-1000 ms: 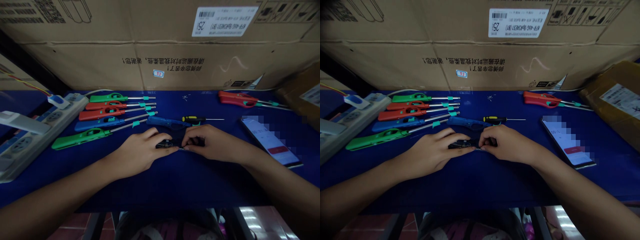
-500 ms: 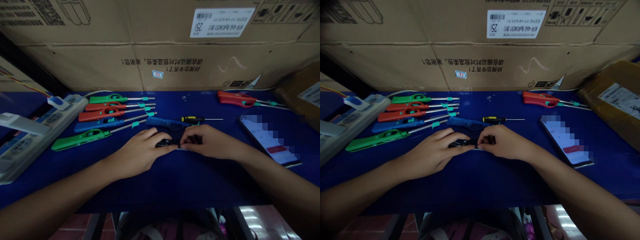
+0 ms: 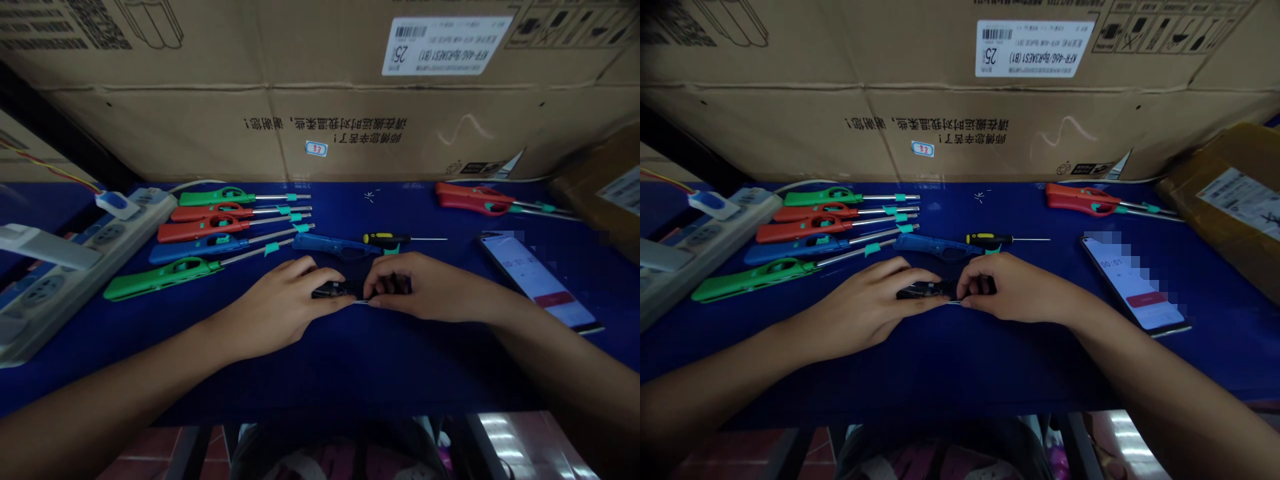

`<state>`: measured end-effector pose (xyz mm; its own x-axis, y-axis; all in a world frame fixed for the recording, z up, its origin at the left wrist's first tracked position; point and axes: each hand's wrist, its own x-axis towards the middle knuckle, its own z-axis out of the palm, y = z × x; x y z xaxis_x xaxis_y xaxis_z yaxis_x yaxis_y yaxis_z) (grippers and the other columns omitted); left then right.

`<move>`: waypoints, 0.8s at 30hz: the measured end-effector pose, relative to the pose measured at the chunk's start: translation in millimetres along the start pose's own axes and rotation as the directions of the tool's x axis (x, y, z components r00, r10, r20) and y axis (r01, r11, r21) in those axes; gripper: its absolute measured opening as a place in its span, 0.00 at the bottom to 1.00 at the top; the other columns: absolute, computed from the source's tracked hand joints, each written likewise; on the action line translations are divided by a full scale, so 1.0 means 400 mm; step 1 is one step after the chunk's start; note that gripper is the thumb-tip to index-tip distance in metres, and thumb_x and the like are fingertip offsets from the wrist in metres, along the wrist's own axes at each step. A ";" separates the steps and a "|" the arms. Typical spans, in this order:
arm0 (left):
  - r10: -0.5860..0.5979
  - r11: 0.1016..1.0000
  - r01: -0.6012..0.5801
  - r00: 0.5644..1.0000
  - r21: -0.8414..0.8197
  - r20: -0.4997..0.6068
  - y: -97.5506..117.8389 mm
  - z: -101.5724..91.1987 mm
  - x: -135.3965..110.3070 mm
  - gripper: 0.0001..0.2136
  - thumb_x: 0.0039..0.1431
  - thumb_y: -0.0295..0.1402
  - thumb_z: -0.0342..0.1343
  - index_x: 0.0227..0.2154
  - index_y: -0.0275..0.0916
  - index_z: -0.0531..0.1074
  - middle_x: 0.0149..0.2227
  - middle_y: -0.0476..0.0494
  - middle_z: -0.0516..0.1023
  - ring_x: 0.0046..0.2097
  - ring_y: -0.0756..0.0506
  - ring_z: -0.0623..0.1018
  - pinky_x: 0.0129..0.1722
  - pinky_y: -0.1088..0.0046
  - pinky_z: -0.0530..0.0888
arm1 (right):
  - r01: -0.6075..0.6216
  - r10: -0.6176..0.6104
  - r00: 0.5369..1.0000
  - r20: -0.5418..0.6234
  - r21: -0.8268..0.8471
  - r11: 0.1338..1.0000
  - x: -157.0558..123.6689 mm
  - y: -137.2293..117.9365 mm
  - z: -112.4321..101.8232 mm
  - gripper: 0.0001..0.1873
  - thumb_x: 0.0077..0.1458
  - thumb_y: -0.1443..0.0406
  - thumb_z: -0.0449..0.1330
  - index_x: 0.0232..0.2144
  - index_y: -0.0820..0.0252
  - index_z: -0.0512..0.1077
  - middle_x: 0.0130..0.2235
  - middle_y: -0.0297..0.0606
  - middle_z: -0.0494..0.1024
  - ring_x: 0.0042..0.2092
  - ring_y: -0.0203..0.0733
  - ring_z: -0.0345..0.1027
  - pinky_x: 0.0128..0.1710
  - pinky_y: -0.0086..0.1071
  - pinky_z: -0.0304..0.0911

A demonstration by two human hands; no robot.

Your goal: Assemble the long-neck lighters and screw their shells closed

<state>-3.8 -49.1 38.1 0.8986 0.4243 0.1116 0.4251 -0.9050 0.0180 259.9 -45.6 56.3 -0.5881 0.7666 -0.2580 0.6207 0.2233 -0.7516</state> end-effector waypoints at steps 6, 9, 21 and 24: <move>-0.004 1.000 0.004 1.000 0.010 -0.017 -0.001 0.003 0.000 0.27 0.61 0.20 0.52 0.61 0.50 0.70 0.58 0.44 0.72 0.50 0.41 0.70 0.48 0.62 0.76 | 0.049 -0.049 0.999 -0.013 -0.039 0.998 0.002 0.005 0.007 0.07 0.57 0.68 0.59 0.36 0.59 0.77 0.35 0.35 0.78 0.33 0.36 0.68 0.32 0.31 0.62; 0.001 1.000 -0.001 1.000 0.005 -0.031 -0.003 0.003 0.000 0.28 0.62 0.20 0.51 0.62 0.49 0.68 0.58 0.44 0.73 0.50 0.41 0.71 0.47 0.63 0.77 | 0.072 -0.073 0.997 -0.013 -0.050 0.996 0.000 0.006 0.005 0.06 0.57 0.68 0.58 0.36 0.59 0.76 0.36 0.36 0.78 0.34 0.37 0.69 0.34 0.32 0.63; -0.002 1.000 0.002 1.000 -0.016 -0.030 -0.004 0.002 0.002 0.26 0.64 0.21 0.50 0.62 0.50 0.69 0.59 0.44 0.73 0.50 0.41 0.72 0.46 0.62 0.78 | 0.057 -0.060 0.997 -0.044 -0.060 0.997 -0.002 0.000 0.002 0.06 0.56 0.68 0.61 0.36 0.57 0.78 0.35 0.34 0.81 0.34 0.38 0.71 0.36 0.33 0.65; -0.005 1.000 0.004 1.000 -0.015 -0.031 -0.003 0.004 0.002 0.27 0.63 0.20 0.50 0.61 0.50 0.70 0.59 0.44 0.73 0.50 0.40 0.72 0.46 0.62 0.78 | 0.075 -0.079 0.996 -0.048 -0.068 0.995 -0.003 0.001 0.003 0.08 0.57 0.69 0.59 0.37 0.57 0.78 0.37 0.35 0.82 0.36 0.39 0.73 0.38 0.34 0.66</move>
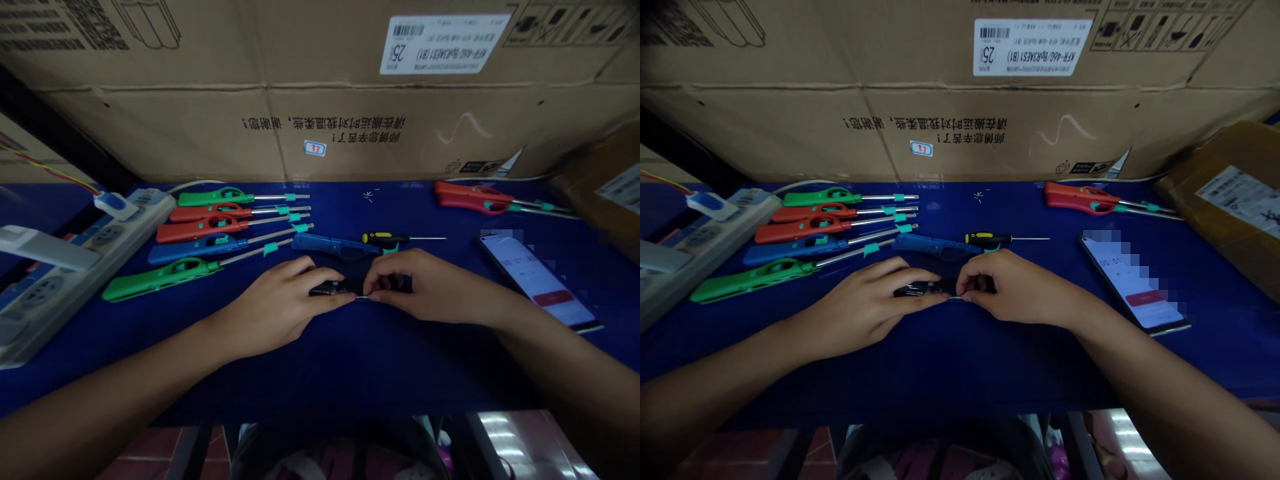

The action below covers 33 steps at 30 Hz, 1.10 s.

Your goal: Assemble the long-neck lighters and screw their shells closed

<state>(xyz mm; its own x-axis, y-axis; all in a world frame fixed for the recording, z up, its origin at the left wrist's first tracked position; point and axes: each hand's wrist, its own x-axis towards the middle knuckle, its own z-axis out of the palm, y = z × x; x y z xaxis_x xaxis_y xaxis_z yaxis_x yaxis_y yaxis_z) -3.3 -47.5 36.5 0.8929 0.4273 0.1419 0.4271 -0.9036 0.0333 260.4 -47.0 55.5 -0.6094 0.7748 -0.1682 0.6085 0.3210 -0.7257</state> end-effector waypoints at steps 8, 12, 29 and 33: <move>0.005 0.999 -0.006 1.000 0.043 0.027 0.005 0.001 -0.002 0.29 0.60 0.18 0.51 0.62 0.49 0.68 0.60 0.43 0.71 0.51 0.39 0.71 0.45 0.61 0.79 | 0.039 -0.038 0.999 0.007 -0.048 0.998 -0.003 0.003 -0.001 0.08 0.57 0.68 0.60 0.37 0.57 0.78 0.38 0.35 0.81 0.36 0.39 0.72 0.37 0.33 0.65; 0.003 0.998 -0.006 0.999 0.067 0.046 0.007 -0.002 0.001 0.30 0.59 0.19 0.52 0.62 0.50 0.68 0.60 0.43 0.71 0.51 0.39 0.71 0.45 0.61 0.79 | 0.041 -0.041 0.999 -0.007 -0.045 0.998 -0.001 0.003 -0.001 0.08 0.57 0.70 0.58 0.36 0.58 0.78 0.37 0.35 0.81 0.36 0.38 0.72 0.38 0.33 0.65; -0.133 0.866 0.038 0.979 -0.499 -0.157 -0.059 -0.002 -0.001 0.09 0.67 0.30 0.58 0.48 0.40 0.78 0.47 0.45 0.82 0.49 0.47 0.79 0.53 0.69 0.74 | 0.086 -0.089 0.996 -0.023 -0.098 0.991 0.003 0.011 0.007 0.09 0.56 0.73 0.58 0.35 0.59 0.76 0.35 0.34 0.79 0.33 0.35 0.68 0.34 0.30 0.62; -0.176 0.838 0.085 0.977 -0.539 -0.121 -0.084 -0.014 -0.002 0.08 0.67 0.26 0.56 0.43 0.40 0.80 0.42 0.45 0.81 0.45 0.49 0.78 0.49 0.70 0.74 | 0.083 -0.085 0.996 -0.021 -0.097 0.992 0.003 0.014 0.004 0.09 0.56 0.73 0.58 0.35 0.59 0.76 0.36 0.34 0.79 0.34 0.36 0.69 0.35 0.31 0.63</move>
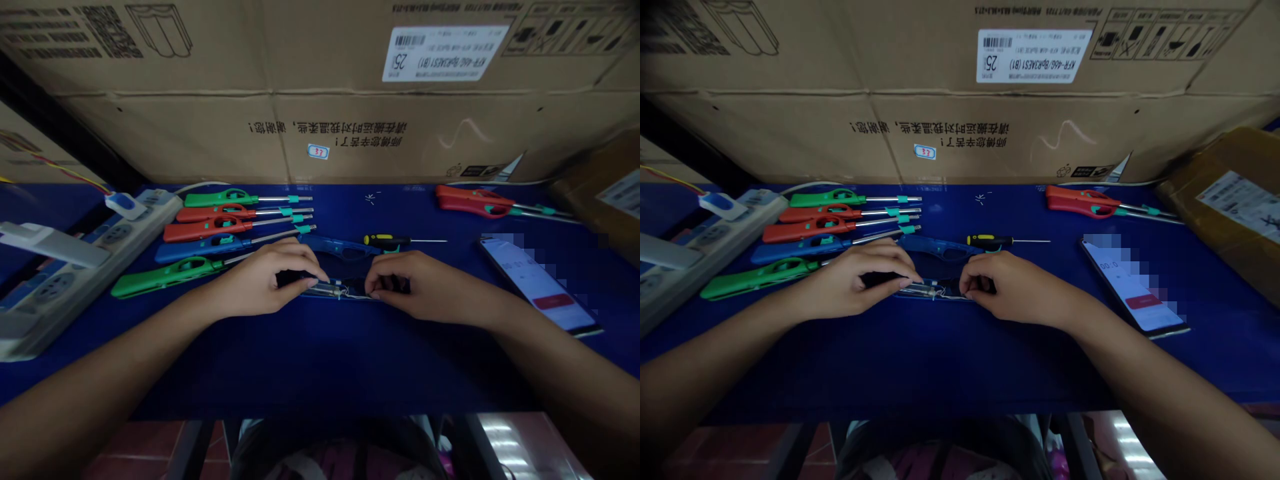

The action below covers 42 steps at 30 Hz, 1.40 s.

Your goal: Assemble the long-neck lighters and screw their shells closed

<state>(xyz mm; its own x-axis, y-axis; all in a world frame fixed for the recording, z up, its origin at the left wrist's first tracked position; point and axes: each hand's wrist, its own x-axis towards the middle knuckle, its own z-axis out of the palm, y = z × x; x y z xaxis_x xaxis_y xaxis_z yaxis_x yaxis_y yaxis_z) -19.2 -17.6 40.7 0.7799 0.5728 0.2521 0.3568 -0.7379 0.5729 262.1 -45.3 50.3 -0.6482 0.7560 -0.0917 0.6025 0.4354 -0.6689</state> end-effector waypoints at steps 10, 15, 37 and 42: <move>0.009 0.995 0.001 0.995 -0.102 0.096 -0.031 -0.005 0.002 0.08 0.65 0.29 0.60 0.45 0.41 0.81 0.41 0.45 0.82 0.43 0.49 0.80 0.46 0.74 0.74 | 0.013 -0.013 1.000 0.001 0.002 1.000 -0.002 0.002 -0.001 0.07 0.58 0.70 0.57 0.35 0.59 0.76 0.36 0.35 0.79 0.35 0.36 0.70 0.36 0.31 0.63; -0.001 0.988 0.011 0.998 -0.155 0.063 -0.039 -0.006 0.005 0.08 0.64 0.29 0.61 0.43 0.41 0.82 0.40 0.45 0.83 0.40 0.49 0.81 0.42 0.76 0.76 | 0.015 -0.014 1.000 0.006 -0.024 1.000 -0.001 0.002 0.000 0.07 0.62 0.66 0.57 0.36 0.59 0.76 0.36 0.35 0.79 0.35 0.37 0.70 0.36 0.33 0.63; -0.102 0.959 0.121 0.991 -0.258 0.085 -0.051 -0.015 0.006 0.08 0.57 0.30 0.68 0.40 0.43 0.84 0.39 0.48 0.86 0.39 0.49 0.84 0.42 0.79 0.78 | 0.000 0.000 0.999 0.040 -0.001 1.000 -0.003 0.008 -0.021 0.07 0.59 0.68 0.57 0.36 0.58 0.76 0.37 0.37 0.79 0.36 0.39 0.71 0.38 0.34 0.65; -0.048 0.970 0.063 0.996 -0.233 0.071 -0.053 -0.015 0.006 0.09 0.57 0.30 0.68 0.41 0.43 0.84 0.39 0.45 0.85 0.38 0.48 0.83 0.39 0.77 0.79 | -0.006 0.006 0.998 0.063 -0.008 1.000 -0.004 0.011 -0.023 0.08 0.60 0.68 0.57 0.38 0.59 0.76 0.38 0.37 0.79 0.37 0.39 0.71 0.39 0.34 0.65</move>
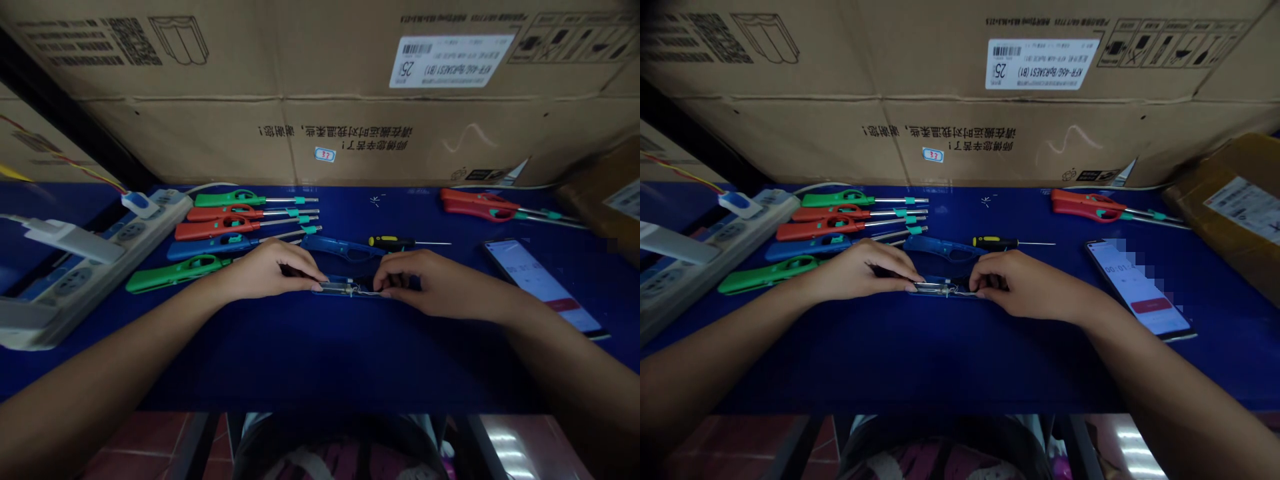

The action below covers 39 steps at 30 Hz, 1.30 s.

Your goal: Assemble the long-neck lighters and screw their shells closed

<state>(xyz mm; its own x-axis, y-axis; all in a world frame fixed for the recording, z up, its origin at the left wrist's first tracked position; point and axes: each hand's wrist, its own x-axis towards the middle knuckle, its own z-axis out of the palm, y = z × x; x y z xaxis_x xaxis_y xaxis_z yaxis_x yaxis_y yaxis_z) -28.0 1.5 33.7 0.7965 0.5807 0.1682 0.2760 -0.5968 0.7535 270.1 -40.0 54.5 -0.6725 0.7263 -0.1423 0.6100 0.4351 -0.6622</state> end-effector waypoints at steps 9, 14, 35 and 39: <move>-0.056 0.994 0.059 0.998 -0.094 0.034 -0.004 0.003 0.001 0.12 0.54 0.30 0.70 0.42 0.42 0.84 0.36 0.45 0.84 0.35 0.49 0.82 0.37 0.78 0.78 | 0.021 -0.021 1.000 -0.014 -0.017 1.000 -0.001 0.003 -0.001 0.08 0.60 0.68 0.56 0.37 0.59 0.76 0.38 0.38 0.79 0.37 0.39 0.70 0.39 0.34 0.64; 0.018 0.995 -0.022 0.999 0.101 0.039 0.020 0.015 -0.007 0.10 0.59 0.33 0.65 0.44 0.43 0.83 0.38 0.46 0.81 0.35 0.50 0.80 0.38 0.76 0.76 | 0.036 -0.036 0.999 -0.028 -0.011 0.999 -0.001 -0.001 0.001 0.08 0.60 0.67 0.57 0.37 0.59 0.76 0.38 0.38 0.79 0.36 0.39 0.70 0.38 0.34 0.64; -0.110 0.994 0.103 0.966 -0.041 -0.235 0.014 0.093 0.000 0.10 0.56 0.33 0.69 0.41 0.43 0.84 0.30 0.51 0.72 0.29 0.53 0.71 0.29 0.76 0.68 | 0.048 -0.049 0.998 -0.040 -0.006 0.999 0.008 0.005 0.016 0.07 0.62 0.66 0.58 0.38 0.58 0.76 0.38 0.36 0.78 0.37 0.38 0.70 0.39 0.33 0.64; -0.126 0.992 0.115 0.962 -0.058 -0.241 0.011 0.100 0.000 0.09 0.57 0.34 0.68 0.41 0.44 0.83 0.31 0.50 0.73 0.32 0.52 0.74 0.31 0.75 0.70 | 0.052 -0.052 0.998 -0.043 -0.006 0.999 0.007 0.005 0.016 0.06 0.62 0.66 0.58 0.37 0.58 0.76 0.38 0.37 0.78 0.37 0.39 0.70 0.40 0.34 0.64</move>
<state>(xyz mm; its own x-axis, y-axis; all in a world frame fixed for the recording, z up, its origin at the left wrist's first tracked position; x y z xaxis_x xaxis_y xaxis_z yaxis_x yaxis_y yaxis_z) -5.5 -23.2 11.5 0.6019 0.7676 0.2204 0.3345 -0.4929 0.8032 266.8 -40.3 48.1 -0.6848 0.7248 -0.0758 0.5766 0.4753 -0.6646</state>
